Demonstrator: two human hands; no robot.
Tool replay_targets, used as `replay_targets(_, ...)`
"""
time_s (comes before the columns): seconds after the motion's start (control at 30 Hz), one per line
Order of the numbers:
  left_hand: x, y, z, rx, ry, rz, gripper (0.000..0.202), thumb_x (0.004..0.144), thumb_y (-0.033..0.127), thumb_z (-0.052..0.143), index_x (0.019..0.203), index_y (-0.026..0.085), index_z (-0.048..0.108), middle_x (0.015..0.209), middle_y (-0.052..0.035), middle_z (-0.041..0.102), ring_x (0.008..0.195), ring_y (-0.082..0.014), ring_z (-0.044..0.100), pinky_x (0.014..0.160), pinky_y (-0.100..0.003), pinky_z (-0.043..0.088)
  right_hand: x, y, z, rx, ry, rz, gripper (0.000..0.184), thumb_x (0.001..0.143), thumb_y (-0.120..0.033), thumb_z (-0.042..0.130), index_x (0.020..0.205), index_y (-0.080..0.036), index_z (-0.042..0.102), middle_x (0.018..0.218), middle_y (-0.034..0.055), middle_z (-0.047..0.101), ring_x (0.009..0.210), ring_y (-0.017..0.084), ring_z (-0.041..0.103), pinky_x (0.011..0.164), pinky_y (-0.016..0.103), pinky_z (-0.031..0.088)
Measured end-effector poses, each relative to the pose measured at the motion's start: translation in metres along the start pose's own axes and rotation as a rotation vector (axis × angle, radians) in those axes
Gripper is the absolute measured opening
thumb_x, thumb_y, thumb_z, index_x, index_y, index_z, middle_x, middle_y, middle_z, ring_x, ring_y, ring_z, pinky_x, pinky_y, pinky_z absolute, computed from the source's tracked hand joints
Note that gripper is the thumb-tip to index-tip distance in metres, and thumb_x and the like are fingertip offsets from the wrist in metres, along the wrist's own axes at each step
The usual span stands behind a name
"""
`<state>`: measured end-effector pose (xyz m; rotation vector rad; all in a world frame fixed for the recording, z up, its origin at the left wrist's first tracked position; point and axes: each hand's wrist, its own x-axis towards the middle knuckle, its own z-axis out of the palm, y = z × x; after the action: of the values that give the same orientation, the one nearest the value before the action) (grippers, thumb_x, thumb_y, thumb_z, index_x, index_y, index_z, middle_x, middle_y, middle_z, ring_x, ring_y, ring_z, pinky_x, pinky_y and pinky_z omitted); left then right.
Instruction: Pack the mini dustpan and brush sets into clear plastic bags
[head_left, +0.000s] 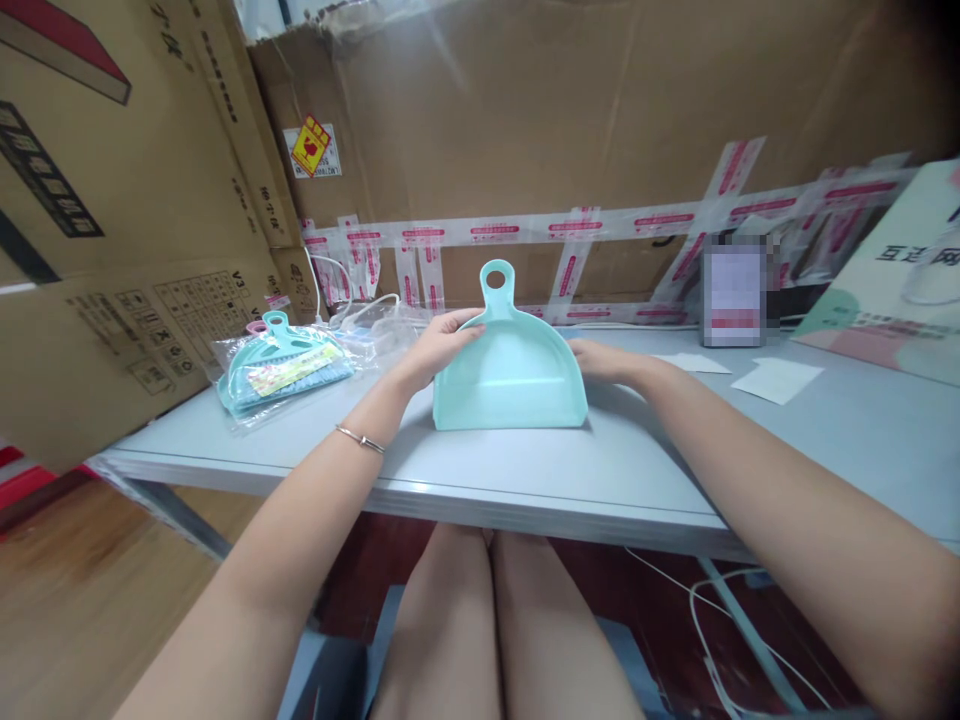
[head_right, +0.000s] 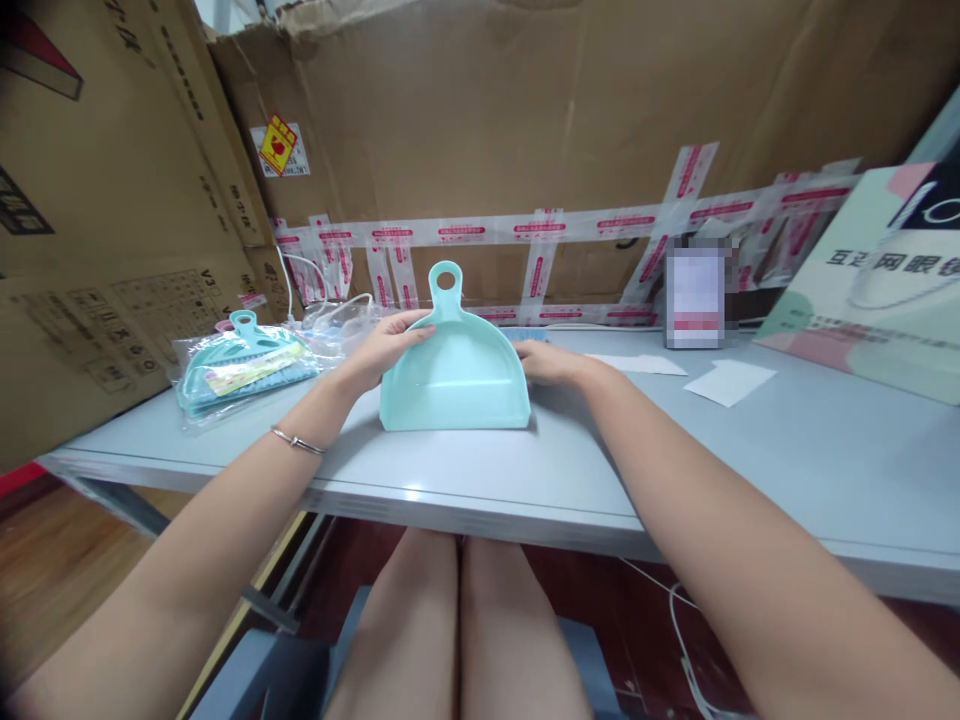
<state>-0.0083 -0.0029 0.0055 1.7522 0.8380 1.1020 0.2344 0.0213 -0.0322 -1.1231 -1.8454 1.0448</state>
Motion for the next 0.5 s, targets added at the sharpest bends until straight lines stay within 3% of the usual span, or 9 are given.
replay_targets(0.1, 0.0005, -0.0006, 0.0007, 0.021, 0.0, 0.017, 0.028, 0.078, 0.022, 0.056, 0.104, 0.019, 0.067, 0.099, -0.0035, 0.07, 0.094, -0.0179, 0.061, 0.089, -0.035, 0.045, -0.0013, 0.0009, -0.0037, -0.14, -0.044, -0.04, 0.028, 0.048, -0.003, 0.07, 0.063, -0.026, 0.067, 0.076, -0.0017, 0.07, 0.087, 0.028, 0.061, 0.07, 0.034, 0.049)
replay_targets(0.3, 0.0035, -0.004, -0.0002, 0.058, 0.037, 0.011, 0.022, 0.077, 0.019, 0.055, 0.096, 0.018, 0.066, 0.091, -0.002, 0.068, 0.084, -0.0156, 0.061, 0.082, -0.031, 0.047, 0.0011, 0.002, -0.0053, -0.284, 0.05, -0.13, 0.021, 0.05, -0.007, 0.068, 0.063, -0.023, 0.068, 0.068, -0.0007, 0.069, 0.072, 0.025, 0.061, 0.057, 0.028, 0.043)
replay_targets(0.5, 0.0053, -0.0062, -0.0006, 0.071, 0.066, 0.009, 0.023, 0.079, 0.017, 0.051, 0.099, 0.019, 0.062, 0.094, -0.0021, 0.066, 0.083, -0.016, 0.061, 0.082, -0.033, 0.048, 0.0017, -0.0059, 0.0006, -0.338, 0.104, -0.191, 0.016, 0.054, -0.012, 0.067, 0.065, -0.023, 0.068, 0.071, 0.0005, 0.069, 0.08, 0.027, 0.06, 0.058, 0.026, 0.039)
